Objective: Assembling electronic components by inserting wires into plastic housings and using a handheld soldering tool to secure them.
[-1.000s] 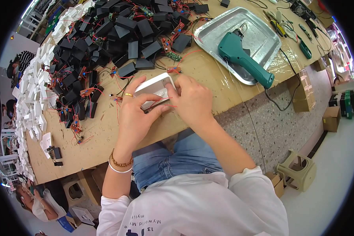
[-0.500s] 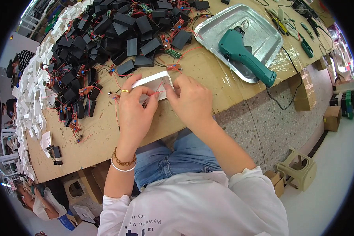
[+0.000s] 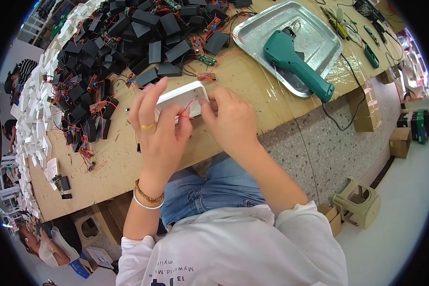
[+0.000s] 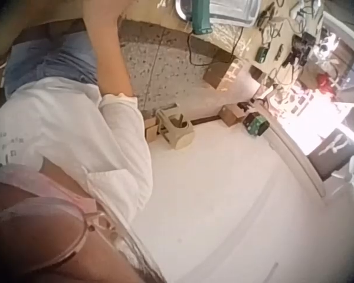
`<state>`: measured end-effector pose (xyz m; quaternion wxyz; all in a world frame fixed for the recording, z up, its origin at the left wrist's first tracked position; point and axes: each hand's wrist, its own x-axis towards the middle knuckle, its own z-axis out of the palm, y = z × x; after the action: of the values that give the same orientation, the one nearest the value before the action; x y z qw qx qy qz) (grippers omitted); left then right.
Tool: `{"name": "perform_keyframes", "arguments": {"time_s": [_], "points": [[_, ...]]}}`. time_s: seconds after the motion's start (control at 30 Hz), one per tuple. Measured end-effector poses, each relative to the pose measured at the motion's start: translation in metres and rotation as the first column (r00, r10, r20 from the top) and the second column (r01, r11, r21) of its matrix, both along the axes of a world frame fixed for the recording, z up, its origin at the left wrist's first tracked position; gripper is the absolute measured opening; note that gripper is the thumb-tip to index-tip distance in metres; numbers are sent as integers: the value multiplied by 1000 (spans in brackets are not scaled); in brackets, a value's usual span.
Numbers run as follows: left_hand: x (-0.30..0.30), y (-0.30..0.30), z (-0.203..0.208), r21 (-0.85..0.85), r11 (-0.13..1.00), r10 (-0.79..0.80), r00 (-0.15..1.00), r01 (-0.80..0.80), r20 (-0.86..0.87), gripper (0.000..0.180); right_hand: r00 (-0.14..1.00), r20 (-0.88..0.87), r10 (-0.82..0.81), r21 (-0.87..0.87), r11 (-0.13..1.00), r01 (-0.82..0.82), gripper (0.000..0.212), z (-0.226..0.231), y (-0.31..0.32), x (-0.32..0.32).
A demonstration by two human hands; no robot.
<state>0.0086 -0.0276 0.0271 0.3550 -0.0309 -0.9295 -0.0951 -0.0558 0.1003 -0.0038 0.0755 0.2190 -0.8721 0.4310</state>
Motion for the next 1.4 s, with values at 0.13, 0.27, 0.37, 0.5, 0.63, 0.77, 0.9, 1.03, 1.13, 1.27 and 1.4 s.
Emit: {"name": "perform_keyframes", "arguments": {"time_s": [0.13,0.27,0.37,0.5,0.63,0.77,0.9,1.03,1.13,1.27,1.4], "points": [[11,0,-3,289,953,-100,995,87,28,12,998,-51,-36,9,999,37,16,-3,-2,-2],[9,-1,-9,229,973,-37,997,21,68,14,995,-88,-49,8,999,50,17,-3,-2,-2],[10,2,-6,117,989,72,988,-88,135,12,995,-77,-56,-3,998,55,18,-4,-3,-1],[6,7,-2,60,985,160,985,-163,60,9,991,-131,-39,43,998,45,18,-5,-2,0],[0,4,-8,255,960,57,970,-118,235,11,995,-100,-13,39,999,16,16,-5,0,0],[-1,5,-11,235,960,85,955,-155,286,12,997,-68,28,39,999,-25,14,0,4,2],[0,4,-11,208,964,99,953,-163,286,12,999,-27,27,-66,997,-28,20,17,20,6],[-1,5,-12,189,969,98,952,-157,290,12,840,-491,-230,140,931,337,34,40,67,-32],[-2,5,-12,193,970,88,954,-147,285,12,797,-556,-237,358,796,487,48,34,106,-69],[-2,6,-11,184,970,97,949,-157,302,12,929,-239,-283,657,657,369,65,38,107,-90],[-2,5,-13,163,974,109,953,-159,283,12,936,-170,-307,642,686,342,62,46,104,-84]]}}
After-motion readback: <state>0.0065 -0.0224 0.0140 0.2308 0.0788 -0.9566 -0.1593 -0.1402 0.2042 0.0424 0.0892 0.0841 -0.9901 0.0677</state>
